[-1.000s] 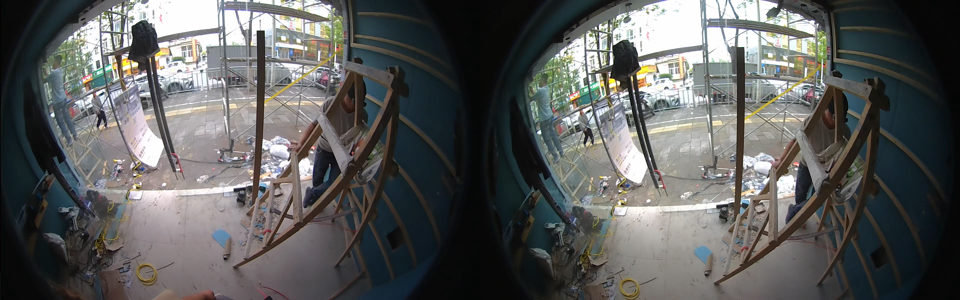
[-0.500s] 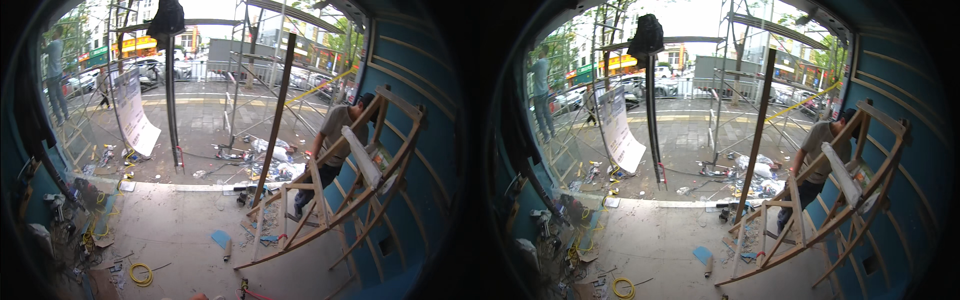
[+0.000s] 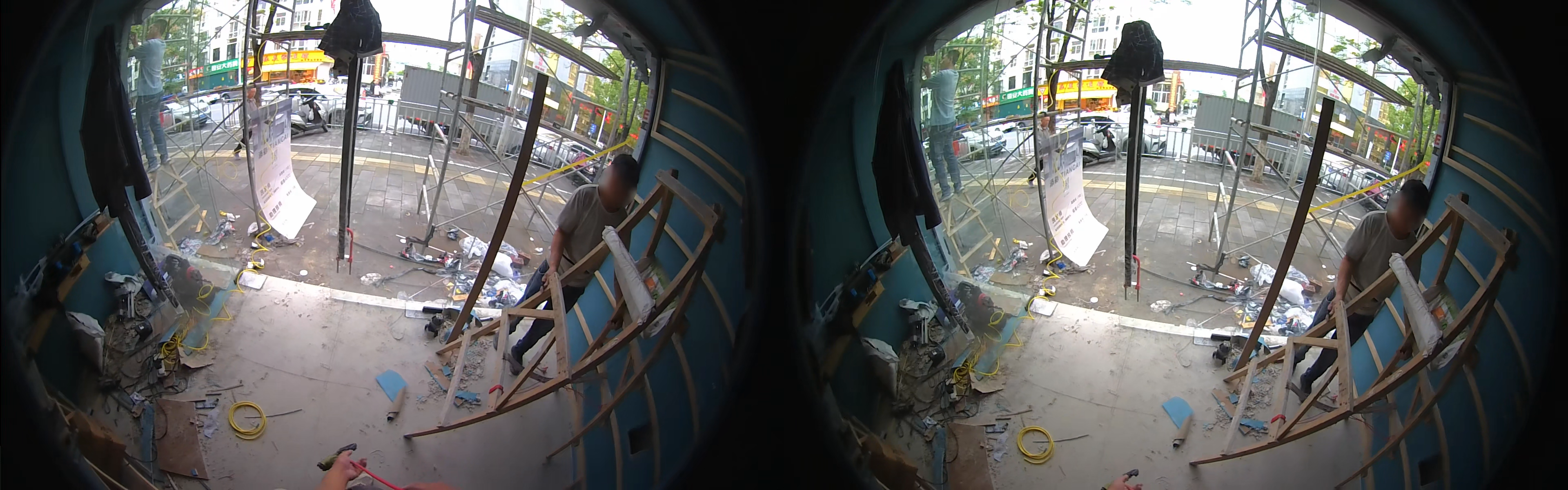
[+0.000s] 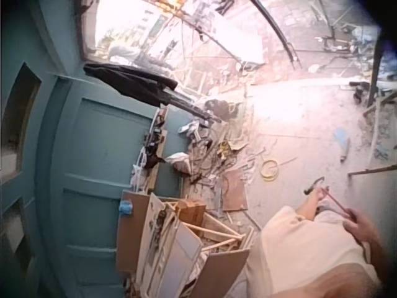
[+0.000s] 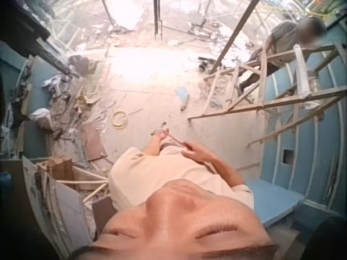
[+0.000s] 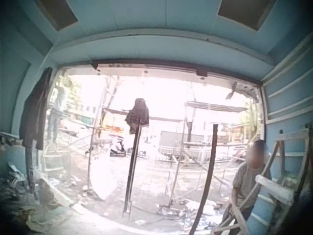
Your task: The person measures and marks a white board with a tape measure and pencil, then uses a circular saw to cut the board. They repeat the process with another piece of wood, measuring, marking, and cutting it.
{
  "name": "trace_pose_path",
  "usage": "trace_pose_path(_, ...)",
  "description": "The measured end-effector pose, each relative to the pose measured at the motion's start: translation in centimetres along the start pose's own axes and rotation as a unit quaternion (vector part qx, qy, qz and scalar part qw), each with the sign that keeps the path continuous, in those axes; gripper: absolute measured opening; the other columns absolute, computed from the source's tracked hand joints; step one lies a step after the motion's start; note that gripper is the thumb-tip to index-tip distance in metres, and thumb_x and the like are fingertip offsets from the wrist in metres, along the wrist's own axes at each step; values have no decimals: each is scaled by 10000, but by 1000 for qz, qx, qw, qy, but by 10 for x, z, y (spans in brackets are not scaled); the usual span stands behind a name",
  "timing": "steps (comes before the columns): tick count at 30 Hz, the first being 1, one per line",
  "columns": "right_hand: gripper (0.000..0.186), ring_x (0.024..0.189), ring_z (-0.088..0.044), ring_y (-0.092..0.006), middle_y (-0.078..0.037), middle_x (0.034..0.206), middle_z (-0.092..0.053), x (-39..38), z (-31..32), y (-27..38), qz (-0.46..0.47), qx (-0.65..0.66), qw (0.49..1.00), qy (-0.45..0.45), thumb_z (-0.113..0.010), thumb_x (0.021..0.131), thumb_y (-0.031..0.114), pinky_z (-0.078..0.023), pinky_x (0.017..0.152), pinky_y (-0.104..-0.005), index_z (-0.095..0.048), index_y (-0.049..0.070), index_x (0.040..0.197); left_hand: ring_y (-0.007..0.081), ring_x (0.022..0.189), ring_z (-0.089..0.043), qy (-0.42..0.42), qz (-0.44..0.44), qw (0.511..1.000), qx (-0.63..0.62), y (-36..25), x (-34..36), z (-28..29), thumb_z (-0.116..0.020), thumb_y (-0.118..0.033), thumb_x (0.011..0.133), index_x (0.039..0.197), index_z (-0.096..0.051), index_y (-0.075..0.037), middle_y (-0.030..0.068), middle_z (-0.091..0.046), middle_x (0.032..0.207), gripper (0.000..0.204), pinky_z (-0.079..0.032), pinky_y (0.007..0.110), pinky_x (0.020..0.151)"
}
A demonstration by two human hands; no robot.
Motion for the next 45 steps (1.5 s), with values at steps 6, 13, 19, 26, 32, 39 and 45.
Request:
trace_pose_path(6, 468, 783, -556, -208, -121, 893, -612, -74, 63, 45, 21, -29, 999, -1, -685, 817, 280, -456, 697, -351, -585, 17, 1190, 189, 586, -446, 2, -15, 992, -125, -83, -37, 36, -486, -429, 902, 1107, -378, 63, 144, -475, 834, 545, -409, 281, 492)
trace_pose_path(13, 476, 626, -543, -140, -55, 740, -599, -179, 126, 80, 104, -9, 987, -122, -728, 781, 269, -429, 560, -301, -611, -15, 1144, 163, 516, -399, -136, -93, 980, -113, -94, -67, 80, -479, -369, 882, 912, -437, -43, 88, -450, 719, 330, -343, 272, 452)
trace_pose_path(19, 360, 708, -583, -102, -52, 884, -683, -272, 147, -35, -128, 12, 951, -281, -610, 846, 112, -466, 539, -251, -586, 10, 1190, 143, 455, -332, -146, -110, 982, -50, -73, -49, 56, -462, -316, 859, 784, -397, -104, 33, -376, 617, 233, -293, 271, 423)
trace_pose_path(26, 120, 571, -501, -147, -77, 613, -508, -440, 192, -96, -288, -274, 622, -674, -659, 709, 11, -413, 535, -294, -555, 15, 769, 121, 383, -253, -120, -146, 982, -23, -80, -57, 37, -441, -254, 832, 634, -351, -176, -31, -290, 499, 231, -235, 270, 389)
trace_pose_path(32, 141, 775, -543, -185, -86, 845, -564, -707, 102, -109, -117, -463, 322, -817, -579, 943, 137, -446, 682, -329, -541, 8, 984, 100, 368, -251, -127, -143, 980, 47, -90, -61, 11, -442, -257, 828, 595, -339, -206, -61, -278, 475, 261, -201, 258, 361)
trace_pose_path(39, 351, 825, -619, -304, -151, 863, -622, -755, 134, 4, -422, -462, 195, -755, -595, 903, 381, -477, 747, -384, -581, 31, 869, 101, 385, -300, -139, -186, 944, 234, -166, -92, 20, -451, -294, 850, 638, -366, -183, -54, -341, 507, 254, -255, 266, 360)
trace_pose_path(45, 373, 695, -626, -292, -140, 707, -609, -863, -24, 34, -614, -335, 101, -707, -567, 903, 379, -482, 638, -412, -577, 47, 733, 108, 415, -341, -185, -113, 887, 408, -144, -89, 37, -448, -283, 863, 691, -405, -164, -43, -387, 547, 213, -288, 265, 378)
Point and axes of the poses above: each hand's wrist, its own x-axis towards the middle knuckle, its own z-axis out of the back of the hand, y = z × x, the point moved 10 cm from there along x, towards the middle knuckle
